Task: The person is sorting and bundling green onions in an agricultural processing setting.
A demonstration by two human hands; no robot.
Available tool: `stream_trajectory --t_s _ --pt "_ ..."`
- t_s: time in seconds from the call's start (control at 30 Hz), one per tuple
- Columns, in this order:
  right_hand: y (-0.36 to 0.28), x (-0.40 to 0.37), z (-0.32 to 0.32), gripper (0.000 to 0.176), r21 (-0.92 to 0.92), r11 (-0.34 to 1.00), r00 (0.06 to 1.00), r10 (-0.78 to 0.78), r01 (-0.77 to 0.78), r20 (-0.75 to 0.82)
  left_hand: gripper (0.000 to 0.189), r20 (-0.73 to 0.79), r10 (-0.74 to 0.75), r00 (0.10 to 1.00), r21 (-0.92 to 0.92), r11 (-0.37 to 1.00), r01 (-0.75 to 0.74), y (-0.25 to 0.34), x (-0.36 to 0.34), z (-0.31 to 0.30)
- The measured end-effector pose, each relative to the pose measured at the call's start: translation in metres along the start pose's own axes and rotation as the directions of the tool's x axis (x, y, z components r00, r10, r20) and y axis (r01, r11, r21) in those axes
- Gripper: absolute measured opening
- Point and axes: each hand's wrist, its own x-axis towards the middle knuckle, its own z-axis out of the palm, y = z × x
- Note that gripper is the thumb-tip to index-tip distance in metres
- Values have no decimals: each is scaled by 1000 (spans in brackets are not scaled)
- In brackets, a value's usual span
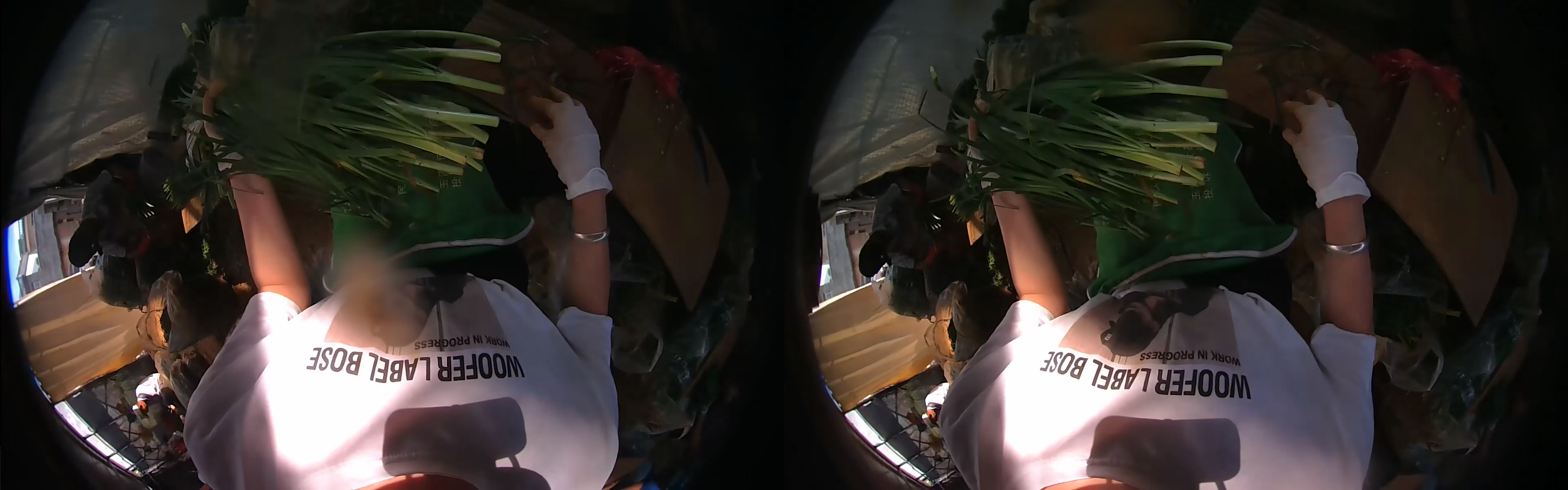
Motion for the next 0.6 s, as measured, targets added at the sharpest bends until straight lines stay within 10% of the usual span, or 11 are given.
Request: stream_trajectory --t_s 0.07,0.13,0.23,0.3,0.33,0.37,0.4,0.43,0.47,0.53,0.6 --pt "1 -30 26 19 -161 976 957 -179 144 -229 30 -2 -70 998 -179 981 69 -1 -3 -4" --pt "-17 -48 55 19 242 968 988 -21 58 -153 30 -131 244 961 351 918 -186 2 -7 -16" --pt "-9 -37 81 23 20 986 975 -159 164 -157 29 -139 148 979 289 952 -103 5 -4 -20" --pt "-7 -21 91 32 725 689 994 -64 -21 90 29 -89 62 994 241 970 -39 7 -2 -20" --pt "-1 -18 91 32 726 687 994 -64 -23 92 29 -51 17 999 220 975 -5 9 -1 -20" --pt "8 -15 91 35 51 895 896 -442 444 -47 29 -22 -17 1000 227 974 22 10 -2 -22" --pt "16 -12 94 38 -644 445 659 -741 622 124 27 35 -46 998 242 970 36 12 1 -24" --pt "22 -8 98 36 -218 808 835 -545 548 80 26 92 -75 993 259 965 49 13 3 -26" --pt "27 -4 103 33 272 918 950 -309 290 30 27 -73 140 987 766 641 -34 14 6 -28" --pt "15 4 109 29 269 953 988 -117 141 -103 29 -86 410 908 995 85 55 7 5 -27" --pt "4 12 103 13 450 850 956 -188 273 -224 29 -257 446 857 843 537 -27 0 4 -30"
